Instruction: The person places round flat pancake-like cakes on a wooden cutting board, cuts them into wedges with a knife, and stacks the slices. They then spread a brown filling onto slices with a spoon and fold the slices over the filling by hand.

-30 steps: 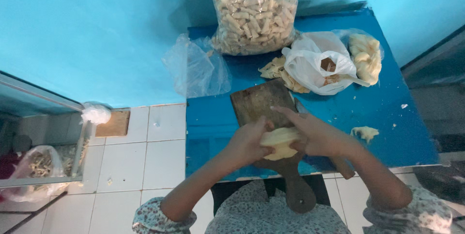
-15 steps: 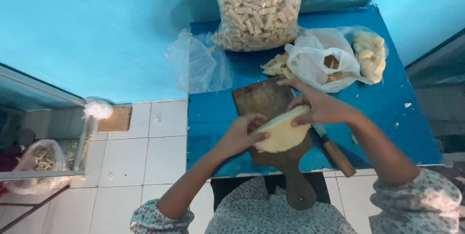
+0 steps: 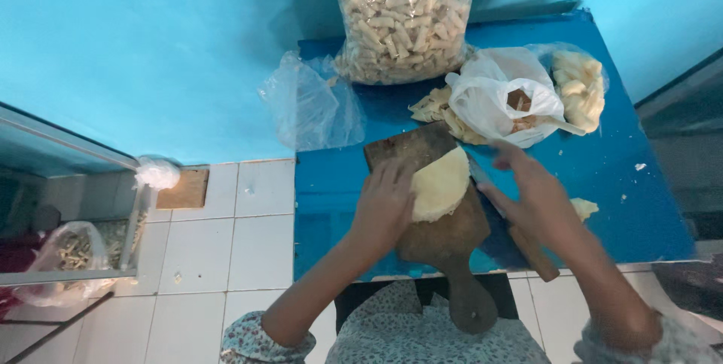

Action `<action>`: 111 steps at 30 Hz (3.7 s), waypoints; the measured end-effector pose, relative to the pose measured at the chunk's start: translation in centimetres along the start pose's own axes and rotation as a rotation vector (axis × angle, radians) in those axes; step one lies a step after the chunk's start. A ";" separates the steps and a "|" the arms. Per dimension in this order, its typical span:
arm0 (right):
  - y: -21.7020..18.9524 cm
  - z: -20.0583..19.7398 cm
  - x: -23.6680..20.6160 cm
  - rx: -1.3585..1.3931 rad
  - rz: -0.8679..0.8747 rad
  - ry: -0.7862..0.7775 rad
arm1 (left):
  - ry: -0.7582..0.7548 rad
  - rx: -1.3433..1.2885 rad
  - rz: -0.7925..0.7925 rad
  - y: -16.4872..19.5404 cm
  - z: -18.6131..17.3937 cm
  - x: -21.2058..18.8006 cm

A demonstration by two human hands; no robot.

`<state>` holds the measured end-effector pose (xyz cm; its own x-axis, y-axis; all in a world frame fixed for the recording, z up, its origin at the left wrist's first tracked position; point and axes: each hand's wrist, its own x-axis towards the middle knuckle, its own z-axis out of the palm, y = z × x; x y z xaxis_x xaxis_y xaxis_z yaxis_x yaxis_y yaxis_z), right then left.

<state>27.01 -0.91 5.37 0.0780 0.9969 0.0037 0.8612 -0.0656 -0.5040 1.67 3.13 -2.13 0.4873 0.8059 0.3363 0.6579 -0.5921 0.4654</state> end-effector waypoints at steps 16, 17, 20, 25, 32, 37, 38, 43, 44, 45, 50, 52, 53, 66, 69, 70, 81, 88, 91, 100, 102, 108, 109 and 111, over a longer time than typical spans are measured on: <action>3.5 1.9 -10.8 0.003 0.288 0.030 | -0.079 0.092 0.167 1.9 3.2 -3.1; 3.0 1.7 -11.2 0.061 0.277 0.070 | -0.069 0.104 0.139 2.0 3.3 -3.4; 0.9 1.7 -11.8 0.101 0.263 0.055 | -0.029 0.132 0.085 2.2 3.5 -4.2; -1.0 2.3 -11.3 -0.073 0.207 -0.201 | 0.024 0.178 0.047 2.4 4.7 -4.4; -1.4 3.1 -11.6 -0.044 -0.017 -0.044 | 0.055 0.192 0.039 2.7 5.6 -4.3; -1.5 3.2 -10.9 -0.130 0.181 -0.301 | 0.047 0.195 0.028 3.0 5.5 -4.4; -1.6 3.1 -10.8 -0.129 0.190 -0.329 | 0.049 0.199 0.028 3.0 5.5 -4.4; -2.0 2.8 -10.3 -0.013 0.081 -0.221 | 0.047 0.199 0.024 3.2 5.7 -4.1; -2.1 2.8 -10.3 -0.010 0.072 -0.220 | 0.044 0.205 0.022 3.2 5.6 -4.2; -2.2 2.7 -10.3 -0.035 0.079 -0.226 | 0.041 0.211 0.021 3.3 5.6 -4.2; -2.8 2.5 -10.2 -0.137 0.212 -0.337 | 0.040 0.244 0.020 3.4 5.4 -4.2; -2.8 2.4 -10.3 -0.122 0.160 -0.279 | 0.042 0.248 0.021 3.4 5.4 -4.1; -2.8 2.4 -10.4 -0.115 0.135 -0.250 | 0.041 0.244 0.019 3.4 5.4 -4.0; -1.9 3.2 -10.6 -0.156 0.035 -0.209 | 0.027 0.235 0.004 3.4 5.6 -4.0; -1.8 3.1 -10.5 -0.175 -0.004 -0.212 | 0.021 0.251 -0.004 3.5 5.6 -4.0; -1.8 3.0 -10.4 -0.173 -0.006 -0.235 | 0.027 0.247 -0.002 3.5 5.7 -4.0; -3.2 0.9 -9.3 -0.316 -0.009 -0.427 | 0.013 0.257 0.001 3.7 6.1 -3.7; -3.7 -0.2 -7.6 -0.377 -0.054 -0.476 | 0.048 0.254 0.015 3.6 6.2 -3.7; -3.9 -0.6 -7.3 -0.388 -0.096 -0.445 | 0.040 0.213 0.019 3.6 6.2 -3.8; -6.1 -1.9 -3.3 -0.350 -0.033 -0.599 | 0.057 0.227 0.021 3.8 6.3 -3.9; -6.6 -2.1 -3.1 -0.311 -0.066 -0.575 | 0.065 0.247 0.037 3.8 6.1 -3.9; -7.0 -3.0 -3.8 -0.416 -0.023 -0.655 | 0.090 0.205 0.017 3.9 5.7 -4.0; -7.0 -3.1 -4.1 -0.412 0.017 -0.674 | 0.087 0.214 0.020 3.9 5.7 -3.9; -6.8 -2.9 -4.9 -0.413 0.018 -0.677 | 0.077 0.230 0.013 4.0 5.7 -4.0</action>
<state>22.27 -5.43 11.32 -0.1145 0.7959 -0.5944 0.9898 0.0401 -0.1369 5.67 -2.49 -6.27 0.4572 0.7912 0.4062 0.7697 -0.5808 0.2651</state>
